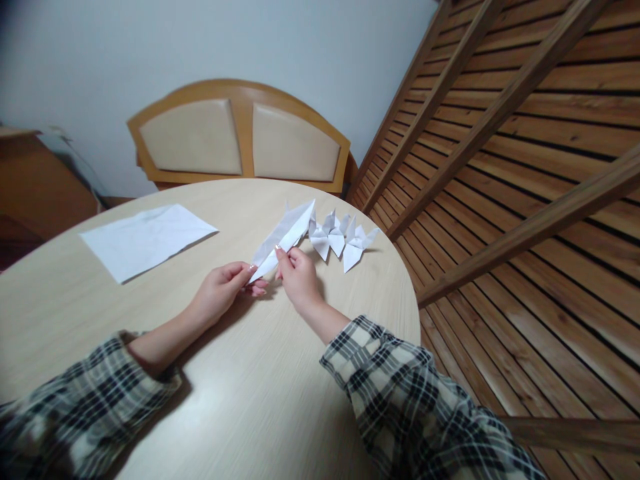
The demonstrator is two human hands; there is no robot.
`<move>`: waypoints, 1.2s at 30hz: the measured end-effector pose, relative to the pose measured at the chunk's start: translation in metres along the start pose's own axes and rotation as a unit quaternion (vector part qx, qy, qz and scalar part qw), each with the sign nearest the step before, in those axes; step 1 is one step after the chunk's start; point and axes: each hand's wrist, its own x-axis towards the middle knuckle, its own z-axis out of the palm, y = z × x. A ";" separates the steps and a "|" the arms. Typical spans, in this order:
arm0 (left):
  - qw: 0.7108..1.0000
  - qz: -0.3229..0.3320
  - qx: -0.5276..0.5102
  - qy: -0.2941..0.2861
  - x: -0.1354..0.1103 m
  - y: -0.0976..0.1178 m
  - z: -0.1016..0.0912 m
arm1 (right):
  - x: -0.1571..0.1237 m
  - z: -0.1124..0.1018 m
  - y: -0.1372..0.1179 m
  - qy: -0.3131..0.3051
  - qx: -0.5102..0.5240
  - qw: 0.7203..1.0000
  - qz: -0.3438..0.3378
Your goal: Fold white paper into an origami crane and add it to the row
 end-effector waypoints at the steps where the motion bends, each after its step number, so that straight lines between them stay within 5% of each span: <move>1: 1.000 -0.001 0.005 0.002 0.000 0.001 0.000 | 0.000 0.000 0.000 0.002 -0.001 1.000 0.001; 26: 0.992 0.055 0.115 -0.007 -0.003 0.002 0.000 | 0.006 -0.003 0.005 0.045 0.011 0.999 -0.003; 36: 0.992 0.052 0.111 -0.042 0.001 0.001 -0.002 | 0.001 -0.002 -0.001 0.006 -0.002 0.999 -0.040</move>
